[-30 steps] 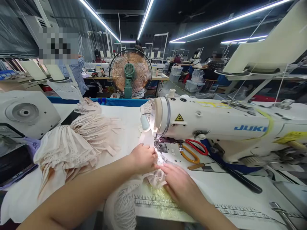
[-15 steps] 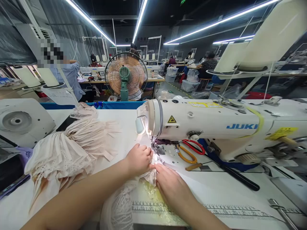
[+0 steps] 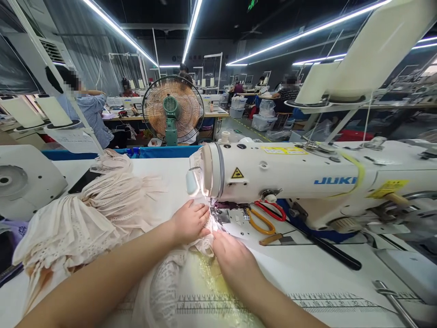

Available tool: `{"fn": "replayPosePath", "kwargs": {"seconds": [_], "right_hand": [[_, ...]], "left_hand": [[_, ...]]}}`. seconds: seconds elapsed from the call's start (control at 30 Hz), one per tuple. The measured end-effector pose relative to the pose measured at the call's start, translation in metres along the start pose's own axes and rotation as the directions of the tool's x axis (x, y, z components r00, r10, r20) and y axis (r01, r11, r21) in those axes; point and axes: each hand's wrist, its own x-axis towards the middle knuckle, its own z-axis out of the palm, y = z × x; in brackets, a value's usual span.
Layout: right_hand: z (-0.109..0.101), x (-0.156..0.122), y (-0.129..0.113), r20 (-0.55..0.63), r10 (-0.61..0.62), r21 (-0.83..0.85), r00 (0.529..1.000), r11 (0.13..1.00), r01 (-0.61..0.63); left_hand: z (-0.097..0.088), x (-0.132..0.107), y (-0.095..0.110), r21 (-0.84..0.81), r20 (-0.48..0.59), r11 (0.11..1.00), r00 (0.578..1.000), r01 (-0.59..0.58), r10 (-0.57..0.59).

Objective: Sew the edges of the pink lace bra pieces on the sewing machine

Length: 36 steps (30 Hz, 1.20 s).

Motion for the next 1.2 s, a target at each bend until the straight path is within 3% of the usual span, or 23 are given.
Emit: {"fn": "replayPosePath", "kwargs": {"seconds": [0.13,0.3,0.37,0.43,0.5,0.57,0.67,0.77,0.87,1.03,1.2], "right_hand": [[-0.009,0.005,0.004,0.047,0.02,0.024,0.999,0.999,-0.021],[-0.017,0.002,0.013,0.071,-0.04,0.087,0.997,0.996,0.033],[-0.017,0.001,0.016,0.076,-0.071,0.107,0.995,0.992,0.063],[-0.017,0.0,0.018,0.081,-0.089,0.118,0.993,0.99,0.08],[-0.017,0.0,0.019,0.082,-0.098,0.125,0.992,0.988,0.087],[-0.017,-0.001,0.02,0.081,-0.102,0.134,0.991,0.987,0.09],[-0.015,-0.003,0.02,0.079,-0.106,0.146,0.991,0.985,0.094],[-0.014,-0.007,0.02,0.086,-0.118,0.157,0.989,0.982,0.104],[-0.013,-0.011,0.02,0.093,-0.123,0.166,0.988,0.98,0.106],[-0.013,-0.011,0.02,0.115,-0.113,0.161,0.987,0.982,0.094],[-0.011,-0.011,0.02,0.089,-0.091,0.152,0.992,0.985,0.076]], "left_hand": [[-0.017,-0.001,-0.011,-0.117,-0.027,0.992,0.998,-0.057,0.054],[-0.039,-0.024,0.028,-0.413,-0.032,0.904,0.991,0.108,-0.133],[-0.038,-0.036,0.04,-0.354,0.009,0.929,0.994,0.104,-0.108],[-0.032,-0.045,0.04,-0.173,0.036,0.983,0.997,0.069,-0.064],[-0.027,-0.05,0.031,-0.027,-0.012,0.999,1.0,0.023,-0.023],[-0.025,-0.052,0.023,0.022,-0.131,0.999,0.99,-0.04,0.043],[-0.027,-0.048,0.026,-0.047,-0.247,0.989,0.961,-0.14,0.124],[-0.027,-0.041,0.044,-0.208,-0.224,0.959,0.964,-0.191,0.144],[-0.021,-0.035,0.052,-0.266,-0.198,0.943,0.968,-0.202,0.151],[-0.012,-0.029,0.035,-0.218,-0.236,0.945,0.953,-0.245,0.193],[-0.006,-0.017,0.014,-0.184,-0.327,0.913,0.899,-0.363,0.292]]}}
